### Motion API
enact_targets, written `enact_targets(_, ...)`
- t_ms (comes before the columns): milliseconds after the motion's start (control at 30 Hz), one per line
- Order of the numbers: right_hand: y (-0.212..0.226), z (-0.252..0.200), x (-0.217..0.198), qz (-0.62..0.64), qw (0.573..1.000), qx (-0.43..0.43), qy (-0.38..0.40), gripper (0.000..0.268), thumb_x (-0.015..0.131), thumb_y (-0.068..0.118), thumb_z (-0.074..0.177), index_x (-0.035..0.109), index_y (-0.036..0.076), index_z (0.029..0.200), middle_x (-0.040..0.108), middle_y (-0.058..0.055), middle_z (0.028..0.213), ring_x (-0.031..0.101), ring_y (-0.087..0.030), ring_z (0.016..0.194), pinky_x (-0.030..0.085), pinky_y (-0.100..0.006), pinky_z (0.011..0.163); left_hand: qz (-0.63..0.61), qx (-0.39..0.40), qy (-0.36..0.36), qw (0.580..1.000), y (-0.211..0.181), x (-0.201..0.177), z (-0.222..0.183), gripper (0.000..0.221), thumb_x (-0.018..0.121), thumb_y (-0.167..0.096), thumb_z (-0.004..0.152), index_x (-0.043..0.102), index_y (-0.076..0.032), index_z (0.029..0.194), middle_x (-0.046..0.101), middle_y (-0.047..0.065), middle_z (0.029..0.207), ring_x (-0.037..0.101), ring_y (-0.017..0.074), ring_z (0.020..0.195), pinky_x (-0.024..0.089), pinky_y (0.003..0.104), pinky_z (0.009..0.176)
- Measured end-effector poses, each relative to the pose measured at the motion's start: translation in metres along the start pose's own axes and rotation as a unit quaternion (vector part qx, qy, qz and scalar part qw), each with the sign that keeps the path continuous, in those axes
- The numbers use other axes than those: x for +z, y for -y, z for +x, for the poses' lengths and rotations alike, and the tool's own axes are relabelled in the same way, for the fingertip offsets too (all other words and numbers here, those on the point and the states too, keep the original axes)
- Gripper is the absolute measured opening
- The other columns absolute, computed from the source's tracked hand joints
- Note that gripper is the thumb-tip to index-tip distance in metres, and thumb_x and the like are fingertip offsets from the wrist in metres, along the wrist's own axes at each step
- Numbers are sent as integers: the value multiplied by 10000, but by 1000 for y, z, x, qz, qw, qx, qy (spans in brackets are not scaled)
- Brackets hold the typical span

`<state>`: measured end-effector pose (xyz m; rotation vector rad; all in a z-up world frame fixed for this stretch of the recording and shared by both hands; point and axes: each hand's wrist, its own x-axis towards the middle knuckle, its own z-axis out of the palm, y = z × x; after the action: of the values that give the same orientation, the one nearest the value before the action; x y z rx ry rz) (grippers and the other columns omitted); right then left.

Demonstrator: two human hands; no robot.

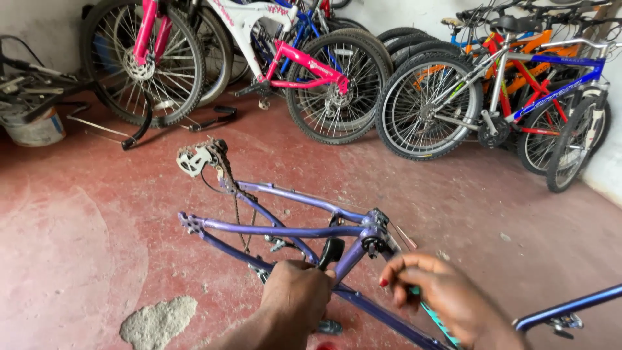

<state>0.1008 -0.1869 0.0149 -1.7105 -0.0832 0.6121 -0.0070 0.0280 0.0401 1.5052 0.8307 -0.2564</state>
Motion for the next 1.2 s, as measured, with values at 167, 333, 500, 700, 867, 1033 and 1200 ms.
enact_targets(167, -91, 19, 0, 284, 958, -3, -32, 456, 440, 22, 964, 597, -118, 1368, 649, -306, 1169, 592, -372, 1007, 381, -457, 714, 27, 11, 2, 1000, 8, 4, -1, 243, 657, -197, 954, 731, -21, 804, 611, 91, 648, 561, 179, 562, 457, 296, 522)
enact_targets(333, -118, 14, 20, 387, 922, -3, -20, 606, 427, 179, 962, 516, 53, 1547, 586, -163, 1266, 531, -290, 1062, 355, -486, 788, -11, -13, 13, 1000, 11, 8, -4, 246, 688, -186, 968, 710, 2, 810, 574, 93, 636, 492, 176, 499, 395, 287, 440)
enact_targets(500, -78, -11, 61, 454, 887, -5, -84, 556, 546, 205, 980, 624, 49, 1508, 496, -68, 908, 444, -178, 762, 377, -400, 655, -39, -12, 0, 999, 8, 11, -2, 213, 673, -136, 968, 731, 38, 861, 562, 111, 614, 480, 186, 500, 361, 293, 450)
enact_targets(700, -107, 15, 54, 479, 877, -30, -26, 583, 533, 248, 990, 564, 77, 1546, 507, -21, 869, 464, -161, 712, 394, -408, 628, 5, 7, 18, 1000, 1, 9, 3, 229, 550, -69, 927, 736, 3, 816, 561, 96, 611, 502, 173, 524, 390, 282, 478)
enact_targets(867, -103, 14, 59, 477, 878, -23, -35, 582, 527, 285, 1000, 571, 104, 1551, 511, -4, 858, 503, -140, 750, 444, -395, 661, 23, -13, 13, 1000, 0, 8, 2, 223, 573, -121, 970, 751, -24, 877, 569, 72, 640, 509, 146, 540, 394, 268, 474)
enact_targets(1033, -112, 21, 61, 485, 874, -30, -5, 626, 550, 307, 987, 500, 138, 1588, 522, 25, 818, 516, -120, 703, 475, -388, 637, 5, -17, 27, 999, 1, 8, 0, 197, 548, -72, 953, 734, -18, 915, 552, 72, 673, 494, 144, 557, 379, 265, 481)
enact_targets(1200, -121, 34, 74, 541, 826, -133, 83, 675, 524, 376, 1014, 354, 105, 1609, 547, 69, 767, 497, -136, 690, 400, -392, 644, 33, 10, -24, 999, 1, 7, -4, 246, 610, -150, 912, 802, 3, 914, 720, 123, 750, 664, 186, 687, 527, 297, 637)
